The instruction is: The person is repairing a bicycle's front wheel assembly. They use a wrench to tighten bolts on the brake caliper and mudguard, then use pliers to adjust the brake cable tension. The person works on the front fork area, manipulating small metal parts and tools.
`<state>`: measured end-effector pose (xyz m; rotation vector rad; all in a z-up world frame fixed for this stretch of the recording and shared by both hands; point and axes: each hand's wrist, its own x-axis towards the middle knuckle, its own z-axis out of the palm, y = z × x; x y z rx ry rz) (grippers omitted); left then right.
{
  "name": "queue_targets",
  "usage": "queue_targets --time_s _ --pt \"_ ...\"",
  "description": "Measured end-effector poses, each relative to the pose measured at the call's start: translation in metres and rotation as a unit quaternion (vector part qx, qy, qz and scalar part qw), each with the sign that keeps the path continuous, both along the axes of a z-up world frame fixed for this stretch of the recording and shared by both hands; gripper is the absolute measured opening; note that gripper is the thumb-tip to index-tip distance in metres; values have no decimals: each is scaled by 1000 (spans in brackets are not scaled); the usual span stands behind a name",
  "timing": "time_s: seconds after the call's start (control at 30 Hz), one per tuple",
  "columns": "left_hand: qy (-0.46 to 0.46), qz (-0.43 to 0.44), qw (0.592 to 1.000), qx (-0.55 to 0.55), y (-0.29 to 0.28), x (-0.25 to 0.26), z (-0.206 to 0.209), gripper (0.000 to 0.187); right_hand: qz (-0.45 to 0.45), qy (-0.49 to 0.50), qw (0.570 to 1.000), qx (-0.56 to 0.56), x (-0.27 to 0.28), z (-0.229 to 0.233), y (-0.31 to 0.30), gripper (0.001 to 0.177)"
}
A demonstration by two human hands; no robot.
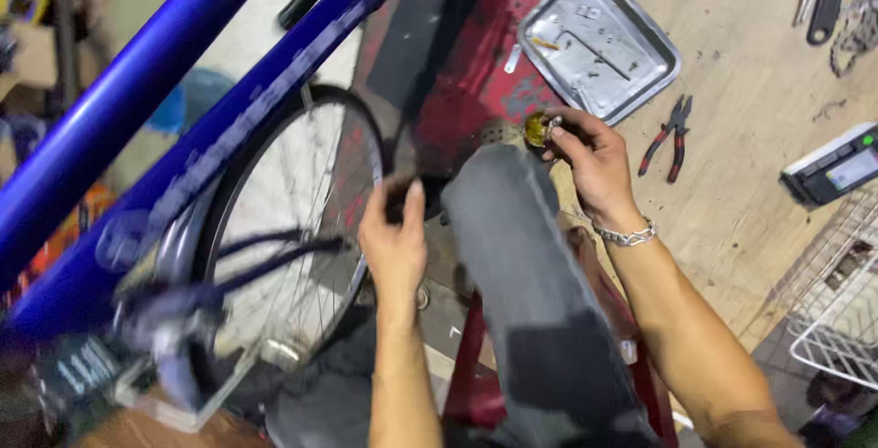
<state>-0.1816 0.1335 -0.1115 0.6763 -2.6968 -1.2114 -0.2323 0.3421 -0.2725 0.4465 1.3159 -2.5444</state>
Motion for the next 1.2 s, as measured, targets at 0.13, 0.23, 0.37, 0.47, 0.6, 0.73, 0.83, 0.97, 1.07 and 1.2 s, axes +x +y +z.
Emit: queue_targets --time_s 0.13,0.23,0.37,0.47,0.6,0.73,0.83,0.97,1.07,1.2 --pt "-168 41 983 -56 -50 146 -17 33 13 126 988 87 37 85 6 25" --pt "-283 -37 955 -81 -51 237 -65 42 1 173 983 65 56 134 2 25" --pt "-305 -202 931 17 -18 279 -111 46 85 215 973 15 96 192 -13 26" --pt "-382 -213 897 59 -9 268 -95 49 176 204 963 16 125 218 -39 29" --pt "-406 -236 871 146 -3 257 -103 46 261 205 942 57 160 235 -81 29" --pt "-409 -272 871 -24 -5 247 -170 58 360 159 919 41 175 240 -128 30" --pt "-407 -271 872 1 -6 245 -203 57 404 134 904 38 181 236 -161 31" --pt "-408 -275 870 36 3 260 -209 56 462 96 878 74 196 232 -202 31" --pt "-406 -276 869 63 5 258 -205 55 524 151 829 126 210 240 -230 30" --pt "-391 -275 872 105 -18 242 -189 53 561 178 799 120 224 252 -275 30"
